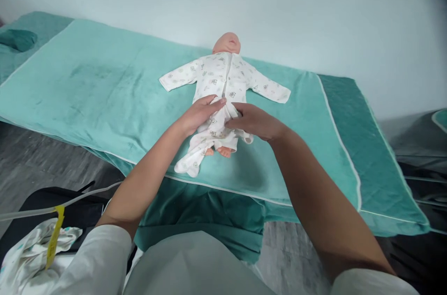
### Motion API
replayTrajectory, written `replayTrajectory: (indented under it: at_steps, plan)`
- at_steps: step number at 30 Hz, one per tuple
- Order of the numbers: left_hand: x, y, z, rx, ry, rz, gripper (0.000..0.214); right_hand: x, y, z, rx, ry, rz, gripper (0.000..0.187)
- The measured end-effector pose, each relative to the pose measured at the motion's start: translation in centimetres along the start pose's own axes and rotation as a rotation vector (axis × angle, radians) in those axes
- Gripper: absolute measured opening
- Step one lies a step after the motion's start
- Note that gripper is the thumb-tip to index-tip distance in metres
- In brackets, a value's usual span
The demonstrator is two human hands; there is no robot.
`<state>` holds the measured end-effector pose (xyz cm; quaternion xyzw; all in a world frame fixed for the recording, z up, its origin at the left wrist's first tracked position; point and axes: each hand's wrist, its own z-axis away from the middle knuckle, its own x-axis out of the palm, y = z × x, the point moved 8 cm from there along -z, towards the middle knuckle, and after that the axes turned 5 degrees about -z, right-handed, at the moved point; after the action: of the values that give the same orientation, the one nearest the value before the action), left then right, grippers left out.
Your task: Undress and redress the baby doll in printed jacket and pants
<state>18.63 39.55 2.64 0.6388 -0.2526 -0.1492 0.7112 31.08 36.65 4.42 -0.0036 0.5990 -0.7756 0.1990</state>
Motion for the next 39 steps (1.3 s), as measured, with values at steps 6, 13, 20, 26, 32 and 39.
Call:
replayTrajectory:
  at_steps: [6,13,20,26,32,39]
  plan:
    - [0.8,-0.1,0.2,-0.052,-0.093,-0.233,0.049,-1.8,0.8,-1.3,-0.030,0.230,-0.389,0.031]
    - [-0.3,-1.5,0.2,-0.011,0.040,0.125,0.047,-0.4,1.1,-1.6,-0.027,0.143,-0.387,0.039]
    - [-0.9,-1.9,-0.4,0.050,0.236,0.138,0.042,2.1,0.6,-0.8,0.029,-0.042,-0.137,0.032]
    - [-0.6,-1.6,0.8,-0.024,0.159,-0.009,0.047,0.9,1.4,-1.2,-0.025,0.159,-0.257,0.013]
    - [0.1,-0.1,3.3,0.091,0.052,-0.359,0.051,0.0,2.4,-1.4,-0.031,0.285,-0.417,0.014]
    - [-2.4,-2.2,2.5,0.066,0.359,0.042,0.023,1.4,1.0,-1.2,-0.111,0.233,-0.130,0.016]
